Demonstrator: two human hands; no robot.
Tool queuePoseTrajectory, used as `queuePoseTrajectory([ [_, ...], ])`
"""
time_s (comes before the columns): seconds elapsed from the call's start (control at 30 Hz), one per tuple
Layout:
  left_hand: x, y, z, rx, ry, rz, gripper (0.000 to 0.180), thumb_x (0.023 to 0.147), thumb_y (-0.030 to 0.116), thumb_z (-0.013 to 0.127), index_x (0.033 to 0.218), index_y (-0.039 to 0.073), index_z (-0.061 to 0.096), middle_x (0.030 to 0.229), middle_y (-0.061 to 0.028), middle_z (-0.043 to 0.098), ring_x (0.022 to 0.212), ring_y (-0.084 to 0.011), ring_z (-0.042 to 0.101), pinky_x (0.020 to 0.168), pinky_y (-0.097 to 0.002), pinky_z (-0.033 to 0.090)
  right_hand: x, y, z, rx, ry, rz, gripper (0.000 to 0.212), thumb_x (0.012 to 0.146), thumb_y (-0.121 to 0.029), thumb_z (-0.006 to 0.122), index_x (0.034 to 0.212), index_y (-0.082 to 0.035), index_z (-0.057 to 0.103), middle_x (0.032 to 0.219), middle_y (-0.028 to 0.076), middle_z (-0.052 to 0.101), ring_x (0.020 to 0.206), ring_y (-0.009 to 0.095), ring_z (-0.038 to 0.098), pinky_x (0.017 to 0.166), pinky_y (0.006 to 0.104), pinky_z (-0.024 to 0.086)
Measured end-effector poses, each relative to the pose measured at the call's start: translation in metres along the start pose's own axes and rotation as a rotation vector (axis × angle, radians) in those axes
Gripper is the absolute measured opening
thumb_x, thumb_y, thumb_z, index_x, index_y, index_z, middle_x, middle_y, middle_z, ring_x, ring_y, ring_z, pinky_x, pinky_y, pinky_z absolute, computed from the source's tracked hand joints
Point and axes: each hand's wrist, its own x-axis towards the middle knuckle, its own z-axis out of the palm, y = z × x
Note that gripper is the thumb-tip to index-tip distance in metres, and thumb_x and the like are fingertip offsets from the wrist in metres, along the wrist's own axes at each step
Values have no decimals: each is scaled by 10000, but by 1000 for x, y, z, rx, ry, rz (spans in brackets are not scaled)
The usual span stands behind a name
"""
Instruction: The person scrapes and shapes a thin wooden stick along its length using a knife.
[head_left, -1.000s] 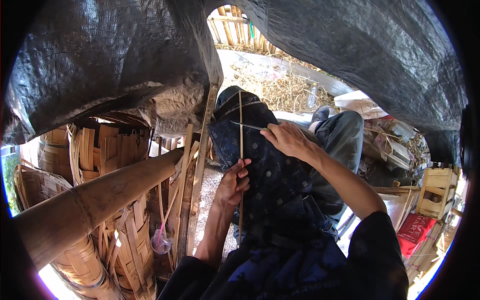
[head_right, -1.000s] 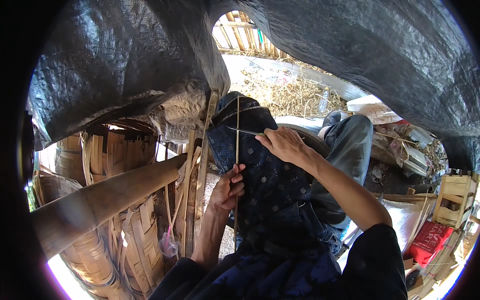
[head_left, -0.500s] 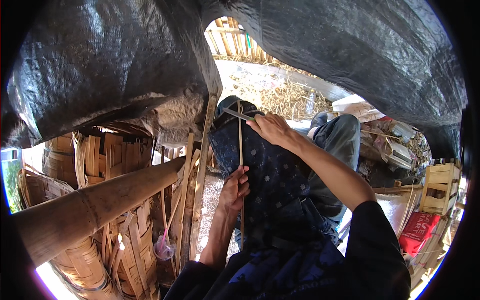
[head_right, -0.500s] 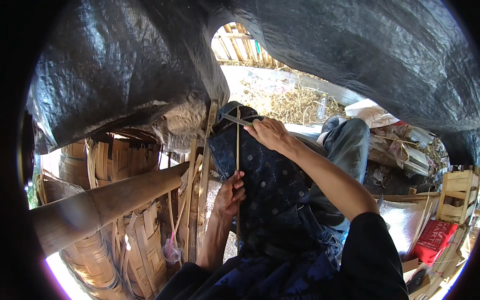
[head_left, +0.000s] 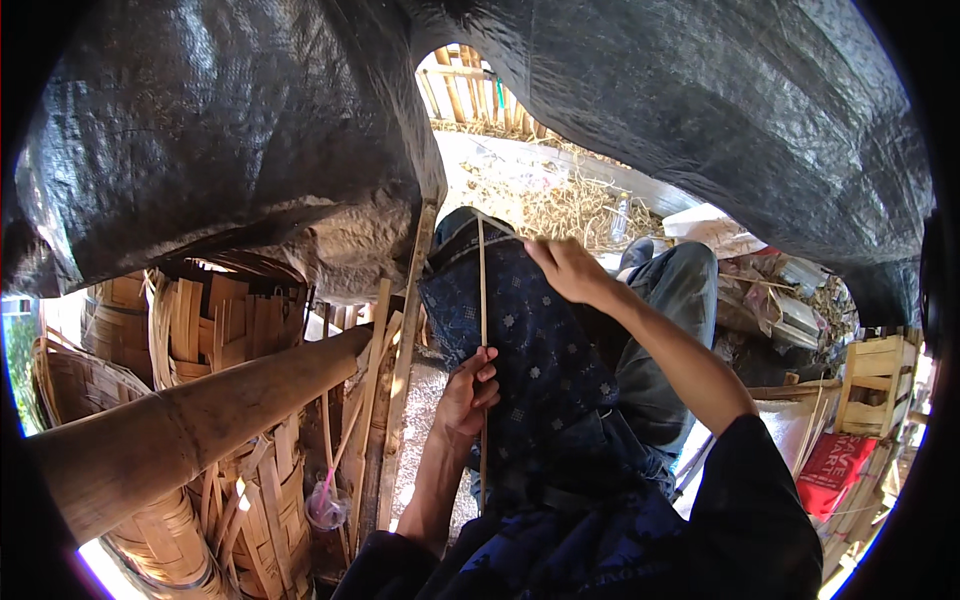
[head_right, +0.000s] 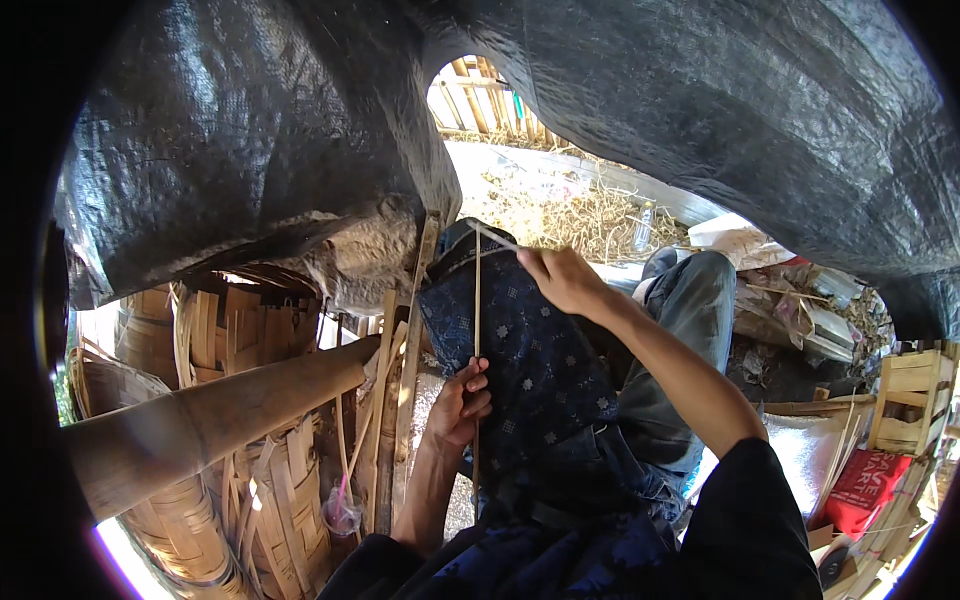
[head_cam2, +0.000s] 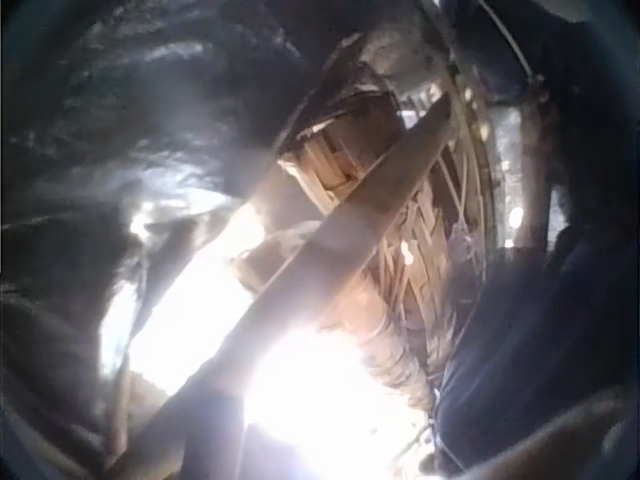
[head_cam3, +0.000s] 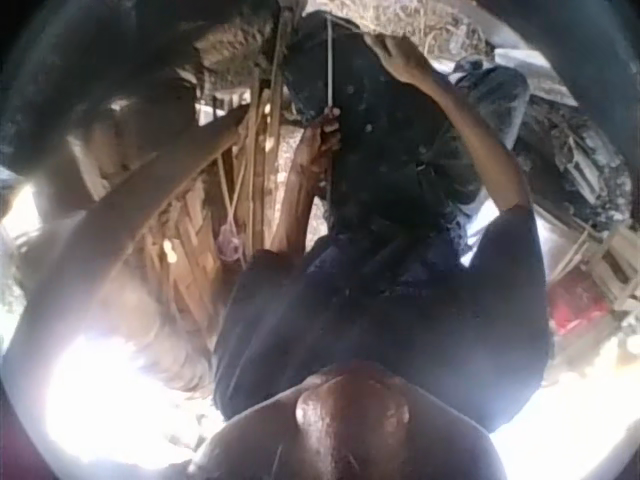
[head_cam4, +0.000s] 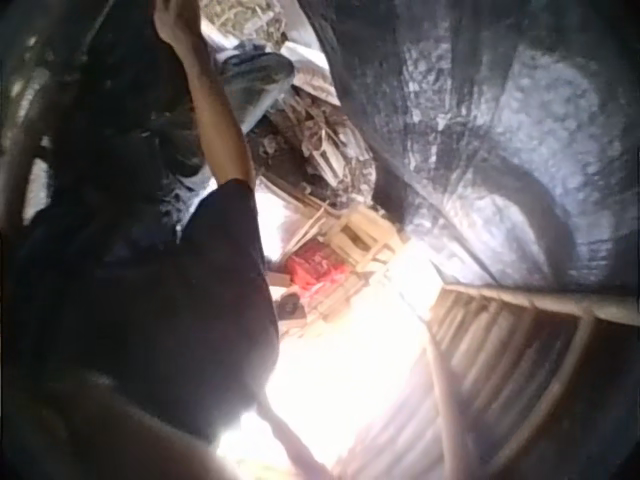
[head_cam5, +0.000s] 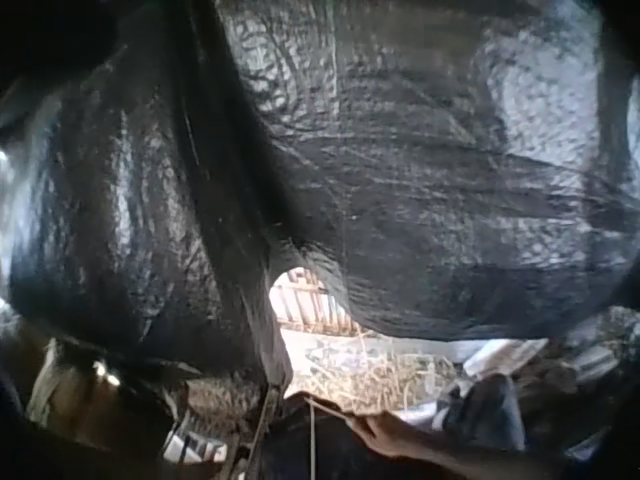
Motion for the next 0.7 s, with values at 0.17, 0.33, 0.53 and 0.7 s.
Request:
queuePoseTrajectory([
  [0.17,-1,6,4,-15,-36,-40,185,953,250,440,971,119,568,594,83,384,375,-40,247,398,-203,208,-31,-6,10,-85,11,-120,312,927,-266,483,777,1,536,628,195,541,615,380,547,570,444,408],
  [0.33,1,3,1,-9,-30,-55,209,960,266,431,974,108,568,587,80,374,372,-39,242,392,-196,199,-22,8,15,-172,-56,-107,304,907,-285,521,776,-12,546,613,179,542,607,365,551,568,454,414],
  [0.53,-2,0,8,35,37,-17,229,954,287,449,984,90,560,580,74,362,375,-36,248,392,-199,207,14,27,23,-336,99,-183,404,916,-315,507,644,-17,504,489,170,510,439,329,527,448,420,431],
  [0.7,-2,-5,15,32,60,30,225,931,254,506,1004,58,590,609,55,428,392,-29,277,393,-199,219,44,52,13,-408,247,-236,421,946,-340,431,726,-2,551,543,190,544,482,366,538,482,432,445],
])
